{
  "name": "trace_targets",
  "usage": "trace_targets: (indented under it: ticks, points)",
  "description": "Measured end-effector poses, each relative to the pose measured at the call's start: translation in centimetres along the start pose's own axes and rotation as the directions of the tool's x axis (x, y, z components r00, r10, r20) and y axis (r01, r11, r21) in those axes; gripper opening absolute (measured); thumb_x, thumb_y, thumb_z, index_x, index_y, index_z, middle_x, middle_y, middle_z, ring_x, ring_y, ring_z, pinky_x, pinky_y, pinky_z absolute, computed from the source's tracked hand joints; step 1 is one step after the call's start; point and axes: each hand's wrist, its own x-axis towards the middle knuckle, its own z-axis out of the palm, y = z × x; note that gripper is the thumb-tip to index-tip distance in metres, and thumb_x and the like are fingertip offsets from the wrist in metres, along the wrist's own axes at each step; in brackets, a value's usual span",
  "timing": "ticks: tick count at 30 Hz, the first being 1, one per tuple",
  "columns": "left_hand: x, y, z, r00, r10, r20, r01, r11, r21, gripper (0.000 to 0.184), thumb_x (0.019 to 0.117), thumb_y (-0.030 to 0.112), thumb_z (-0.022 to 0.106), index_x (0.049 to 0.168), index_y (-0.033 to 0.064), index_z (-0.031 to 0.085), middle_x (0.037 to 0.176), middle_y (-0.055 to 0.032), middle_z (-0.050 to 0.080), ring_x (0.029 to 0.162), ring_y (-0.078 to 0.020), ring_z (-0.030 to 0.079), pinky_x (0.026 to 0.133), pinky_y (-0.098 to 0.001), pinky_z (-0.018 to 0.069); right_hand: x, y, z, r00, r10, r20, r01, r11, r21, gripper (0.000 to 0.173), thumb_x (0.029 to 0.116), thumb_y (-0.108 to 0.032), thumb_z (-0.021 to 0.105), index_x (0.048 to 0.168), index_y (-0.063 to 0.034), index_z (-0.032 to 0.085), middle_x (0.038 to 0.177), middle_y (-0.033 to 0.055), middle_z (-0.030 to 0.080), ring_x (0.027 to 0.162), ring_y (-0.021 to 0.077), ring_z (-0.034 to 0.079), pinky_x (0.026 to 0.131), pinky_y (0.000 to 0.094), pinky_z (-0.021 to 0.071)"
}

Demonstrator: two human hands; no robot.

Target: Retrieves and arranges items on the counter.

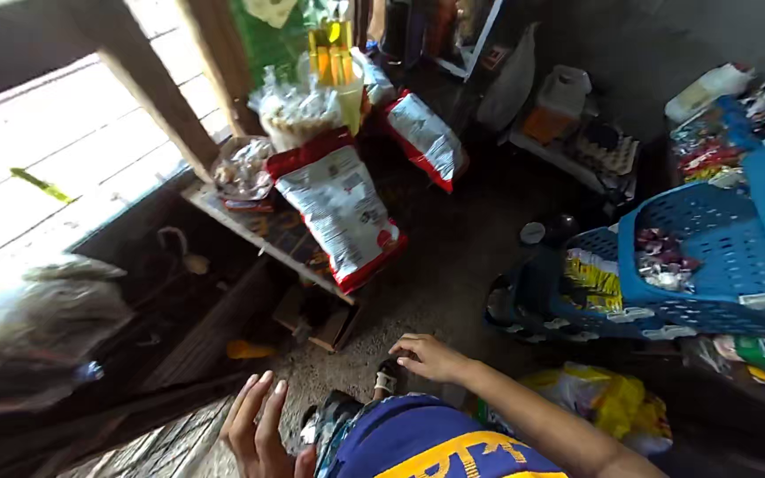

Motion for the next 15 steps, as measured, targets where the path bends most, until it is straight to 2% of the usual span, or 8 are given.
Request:
trace_targets:
  ticks: [2, 4, 7, 9, 11, 15]
  points:
    - [2.6, 0.6, 2.8, 0.997, 0.07, -0.013, -0.07, 0.997, -0.021, 0.066, 0.1022, 0.065, 0.026, 0.148, 0.021, 0.043, 0.152, 0.0, 0.042, 0.15, -0.0155, 0.031, 0.122, -0.0367, 0.0281, 0.6, 0.6, -2.4, 0.991, -0.074, -0.115, 0.076, 0.997, 0.016, 0.03, 0.1029, -0.012, 0.056, 0.127, 0.0017, 0.067, 0.123, 0.0229, 0.067, 0.104, 0.0306, 0.068, 0.097, 0.0416, 0.0538]
    - [5.1, 1.0, 4.9, 0.993, 0.117, -0.011, -0.118, 0.991, -0.059, 0.064, 0.1027, 0.065, 0.027, 0.146, 0.022, 0.045, 0.151, 0.0025, 0.043, 0.149, -0.0136, 0.032, 0.121, -0.0353, 0.029, 1.7, 0.9, -4.1, 0.98, -0.087, -0.176, 0.098, 0.994, 0.052, 0.03, 0.103, -0.013, 0.056, 0.127, 0.0006, 0.067, 0.121, 0.022, 0.068, 0.105, 0.0292, 0.069, 0.098, 0.0413, 0.0544]
    - [8.8, 1.5, 8.2, 0.984, 0.176, 0.014, -0.171, 0.971, -0.169, 0.057, 0.104, 0.061, 0.032, 0.145, 0.0239, 0.047, 0.149, 0.0047, 0.047, 0.146, -0.012, 0.037, 0.12, -0.0344, 0.0317, 3.4, 0.9, -6.9, 0.995, -0.019, -0.096, 0.025, 0.997, 0.067, 0.033, 0.1039, -0.015, 0.056, 0.132, -0.0007, 0.065, 0.122, 0.0231, 0.067, 0.108, 0.0324, 0.068, 0.101, 0.046, 0.0525]
    - [11.3, 1.7, 10.7, 0.97, 0.243, -0.003, -0.235, 0.937, -0.257, 0.049, 0.1051, 0.053, 0.041, 0.142, 0.0219, 0.049, 0.141, 0.0018, 0.054, 0.137, -0.0129, 0.049, 0.114, -0.033, 0.0411, 4.1, 1.8, -8.7, 0.999, -0.035, 0.001, 0.035, 0.999, 0.02, 0.035, 0.1037, -0.014, 0.057, 0.135, -0.001, 0.063, 0.12, 0.025, 0.068, 0.107, 0.0357, 0.068, 0.101, 0.0503, 0.0513]
    - [14.3, 1.8, 13.0, 0.943, 0.33, -0.043, -0.328, 0.895, -0.302, 0.04, 0.1051, 0.041, 0.049, 0.137, 0.017, 0.051, 0.128, -0.0031, 0.061, 0.121, -0.0149, 0.061, 0.104, -0.0308, 0.0499, 4.4, 3.0, -11.4, 0.998, -0.044, 0.047, 0.046, 0.999, -0.026, 0.035, 0.1033, -0.015, 0.058, 0.135, -0.0021, 0.064, 0.12, 0.0245, 0.069, 0.11, 0.0364, 0.067, 0.103, 0.052, 0.0497]
    - [20.5, 2.8, 14.8, 0.892, 0.451, -0.033, -0.44, 0.848, -0.296, 0.027, 0.1068, 0.032, 0.05, 0.123, 0.0111, 0.058, 0.104, -0.0051, 0.07, 0.098, -0.014, 0.068, 0.093, -0.0264, 0.0534, 3.8, 4.8, -17.2, 0.985, 0.091, -0.144, -0.097, 0.994, -0.039, 0.034, 0.1008, -0.016, 0.063, 0.128, 0.0043, 0.066, 0.128, 0.0275, 0.065, 0.122, 0.04, 0.062, 0.11, 0.0539, 0.0448]
